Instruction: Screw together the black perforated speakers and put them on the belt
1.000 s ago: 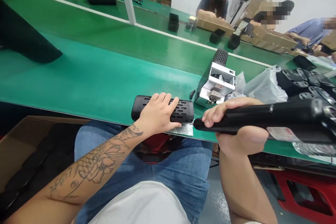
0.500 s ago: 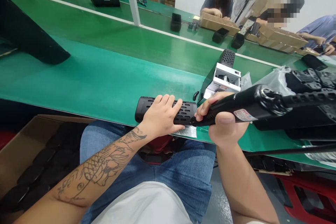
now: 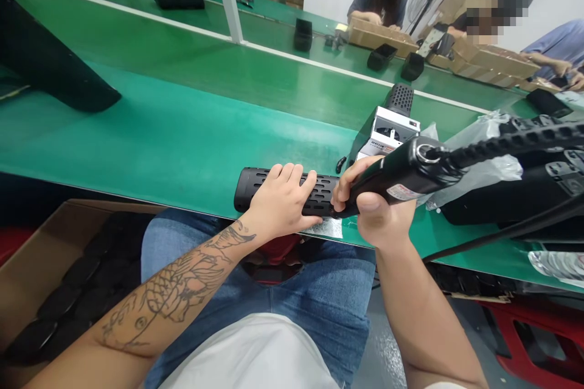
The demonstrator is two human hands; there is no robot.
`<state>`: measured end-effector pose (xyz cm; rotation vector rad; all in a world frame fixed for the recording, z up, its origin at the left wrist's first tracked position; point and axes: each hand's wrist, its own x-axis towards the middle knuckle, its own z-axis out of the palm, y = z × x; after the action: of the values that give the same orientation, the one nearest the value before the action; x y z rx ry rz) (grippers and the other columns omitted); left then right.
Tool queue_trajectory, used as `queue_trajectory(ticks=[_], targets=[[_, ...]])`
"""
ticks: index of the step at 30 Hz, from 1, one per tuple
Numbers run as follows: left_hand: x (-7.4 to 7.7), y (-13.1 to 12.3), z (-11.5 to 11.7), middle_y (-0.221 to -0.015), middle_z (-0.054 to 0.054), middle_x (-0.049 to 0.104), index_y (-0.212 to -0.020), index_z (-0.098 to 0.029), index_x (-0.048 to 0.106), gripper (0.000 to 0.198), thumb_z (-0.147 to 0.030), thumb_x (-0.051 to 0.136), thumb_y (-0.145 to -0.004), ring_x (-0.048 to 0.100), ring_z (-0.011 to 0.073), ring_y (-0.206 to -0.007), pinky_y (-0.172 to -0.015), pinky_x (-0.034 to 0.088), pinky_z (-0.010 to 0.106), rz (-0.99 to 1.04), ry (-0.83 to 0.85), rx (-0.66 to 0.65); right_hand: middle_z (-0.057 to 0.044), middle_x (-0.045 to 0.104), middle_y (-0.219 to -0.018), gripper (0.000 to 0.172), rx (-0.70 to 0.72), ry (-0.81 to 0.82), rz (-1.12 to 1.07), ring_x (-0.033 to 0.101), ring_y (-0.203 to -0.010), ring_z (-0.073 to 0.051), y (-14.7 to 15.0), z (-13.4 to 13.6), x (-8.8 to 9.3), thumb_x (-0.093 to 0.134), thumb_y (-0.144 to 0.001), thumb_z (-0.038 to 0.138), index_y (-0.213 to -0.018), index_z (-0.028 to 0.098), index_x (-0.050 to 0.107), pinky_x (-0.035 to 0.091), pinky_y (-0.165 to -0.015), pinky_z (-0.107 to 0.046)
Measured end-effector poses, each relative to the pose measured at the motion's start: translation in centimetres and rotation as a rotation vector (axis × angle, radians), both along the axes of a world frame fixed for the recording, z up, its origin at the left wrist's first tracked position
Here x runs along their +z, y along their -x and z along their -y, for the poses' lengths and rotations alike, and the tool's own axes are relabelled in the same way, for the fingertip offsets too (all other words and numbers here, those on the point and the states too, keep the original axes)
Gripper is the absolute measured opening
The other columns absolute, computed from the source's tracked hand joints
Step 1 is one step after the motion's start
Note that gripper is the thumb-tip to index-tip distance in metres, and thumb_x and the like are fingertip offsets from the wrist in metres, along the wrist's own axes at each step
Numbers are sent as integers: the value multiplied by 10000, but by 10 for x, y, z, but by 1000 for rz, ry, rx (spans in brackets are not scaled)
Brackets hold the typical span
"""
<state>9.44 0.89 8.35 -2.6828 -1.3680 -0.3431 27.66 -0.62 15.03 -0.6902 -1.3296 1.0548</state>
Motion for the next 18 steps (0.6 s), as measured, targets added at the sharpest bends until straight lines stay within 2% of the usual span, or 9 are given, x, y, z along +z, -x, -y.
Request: queue_trajectory(ticks=[5,11,13,16,18], targets=[[1,0,1,-1285,237,586,-1451,-82,520,890,-703,677,-832,486,407,-1210,-1079,301,509,-4,1,3,-15,641,-628,438,-37,-12,38,609,-475,-198,5,2,1,854,-733,609,-773,199,704,544,-514,-395],[1,-1,2,-1294,239,584,-1461,-79,518,900,-706,675,-834,484,410,-1220,-1084,305,515,-10,22,8,-30,646,-615,495,-111,-51,-1,626,-486,-246,-10,-2,18,799,-745,681,-861,202,748,534,-471,-442],[1,-2,3,-1299,241,583,-1464,-77,516,900,-707,669,-840,485,411,-1220,-1083,305,517,-11,25,14,-22,633,-619,394,-275,-139,-24,623,-502,-240,-25,-15,21,780,-798,602,-872,216,749,521,-462,-434],[1,-6,7,-1293,244,587,-1472,-70,510,904,-718,648,-856,491,408,-1210,-1066,316,514,-18,29,27,-2,607,-600,258,-618,-340,36,599,-500,-197,-52,-45,15,724,-911,471,-864,217,736,498,-464,-387],[1,-10,9,-1299,247,586,-1475,-63,506,912,-727,634,-864,491,408,-1217,-1069,315,514,-22,27,29,8,602,-584,265,-695,-424,92,611,-507,-180,-68,-64,6,670,-969,448,-857,212,716,503,-480,-356]])
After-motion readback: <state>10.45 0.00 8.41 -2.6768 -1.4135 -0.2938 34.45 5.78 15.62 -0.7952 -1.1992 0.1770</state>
